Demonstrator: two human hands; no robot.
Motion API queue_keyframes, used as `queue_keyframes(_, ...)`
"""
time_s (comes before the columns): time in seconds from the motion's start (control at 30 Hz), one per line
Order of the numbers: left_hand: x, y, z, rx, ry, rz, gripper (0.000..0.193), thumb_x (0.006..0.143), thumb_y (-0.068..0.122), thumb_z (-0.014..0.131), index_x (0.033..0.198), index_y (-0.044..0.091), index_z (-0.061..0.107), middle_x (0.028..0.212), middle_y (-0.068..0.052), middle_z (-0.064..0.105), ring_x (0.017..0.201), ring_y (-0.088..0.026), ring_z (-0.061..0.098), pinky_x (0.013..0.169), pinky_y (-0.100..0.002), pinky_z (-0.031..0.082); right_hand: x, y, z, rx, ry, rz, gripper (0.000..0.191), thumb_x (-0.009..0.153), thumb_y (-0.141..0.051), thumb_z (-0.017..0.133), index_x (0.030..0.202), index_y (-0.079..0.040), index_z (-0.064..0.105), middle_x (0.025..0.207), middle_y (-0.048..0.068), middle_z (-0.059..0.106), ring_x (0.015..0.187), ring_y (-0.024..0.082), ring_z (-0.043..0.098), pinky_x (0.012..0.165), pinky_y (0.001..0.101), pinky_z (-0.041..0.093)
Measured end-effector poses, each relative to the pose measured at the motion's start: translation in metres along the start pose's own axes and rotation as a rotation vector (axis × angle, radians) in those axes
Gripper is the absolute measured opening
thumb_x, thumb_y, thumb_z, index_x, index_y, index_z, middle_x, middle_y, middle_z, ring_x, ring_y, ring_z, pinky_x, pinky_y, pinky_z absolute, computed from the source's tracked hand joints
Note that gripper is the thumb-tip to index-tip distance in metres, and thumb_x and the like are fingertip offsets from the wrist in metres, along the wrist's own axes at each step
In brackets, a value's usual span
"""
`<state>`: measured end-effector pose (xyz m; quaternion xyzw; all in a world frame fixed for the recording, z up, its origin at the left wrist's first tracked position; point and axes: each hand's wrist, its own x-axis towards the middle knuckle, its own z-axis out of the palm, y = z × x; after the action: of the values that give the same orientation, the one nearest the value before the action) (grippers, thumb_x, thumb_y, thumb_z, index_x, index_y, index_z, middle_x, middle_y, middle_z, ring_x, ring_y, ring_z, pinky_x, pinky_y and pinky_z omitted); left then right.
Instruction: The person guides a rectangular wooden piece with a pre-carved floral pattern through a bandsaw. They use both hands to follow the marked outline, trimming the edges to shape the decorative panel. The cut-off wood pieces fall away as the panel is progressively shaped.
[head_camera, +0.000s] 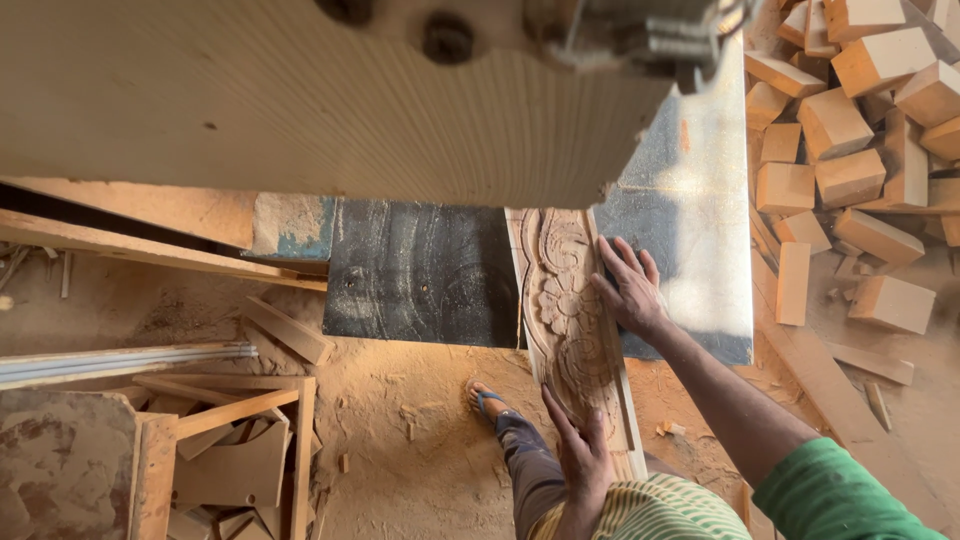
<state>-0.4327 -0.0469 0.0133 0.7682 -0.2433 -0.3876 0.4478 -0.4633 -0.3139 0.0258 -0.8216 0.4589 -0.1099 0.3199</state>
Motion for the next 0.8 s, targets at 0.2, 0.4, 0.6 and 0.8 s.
queue_keyframes(0.2,0.004,0.005,-0.007,-0.037,-0.053,-0.104,0.091,0.102,0.048,0.049,0.162,0.021,-0.013,0.146,-0.034,0.050,0.119,-0.043,0.070,0.096,-0.052,0.064,0.002,-0.004,0.000,-0.012,0.012,-0.002,0.074,0.104,-0.051,0.039,0.164,-0.011,0.025,0.164,0.016,0.038,0.159,0.024,0.016,0.128,0.0481,-0.002)
queue_keyframes(0.4,0.003,0.010,-0.007,-0.026,-0.034,-0.068,0.089,0.104,0.047,0.051,0.161,0.023,-0.013,0.138,-0.034,0.054,0.101,-0.036,0.073,0.080,-0.049,0.069,0.003,-0.001,0.002,0.002,0.022,0.005,0.074,0.104,-0.052,0.040,0.163,-0.010,0.026,0.164,0.017,0.038,0.160,0.023,0.017,0.127,0.0478,-0.001)
queue_keyframes(0.6,0.006,0.012,-0.001,-0.077,-0.050,-0.129,0.092,0.101,0.050,0.049,0.161,0.022,-0.015,0.126,-0.029,0.066,0.074,-0.024,0.076,0.062,-0.044,0.070,0.008,0.003,0.004,0.018,0.021,0.002,0.074,0.105,-0.052,0.037,0.164,-0.009,0.026,0.164,0.016,0.038,0.160,0.025,0.017,0.128,0.0484,-0.002)
queue_keyframes(0.8,0.007,0.012,0.003,-0.004,-0.027,-0.052,0.089,0.104,0.049,0.048,0.161,0.022,-0.015,0.146,-0.035,0.047,0.111,-0.039,0.071,0.086,-0.049,0.068,0.010,0.004,0.003,0.037,0.035,0.000,0.073,0.105,-0.051,0.036,0.164,-0.009,0.025,0.165,0.017,0.037,0.160,0.025,0.017,0.128,0.0480,-0.003)
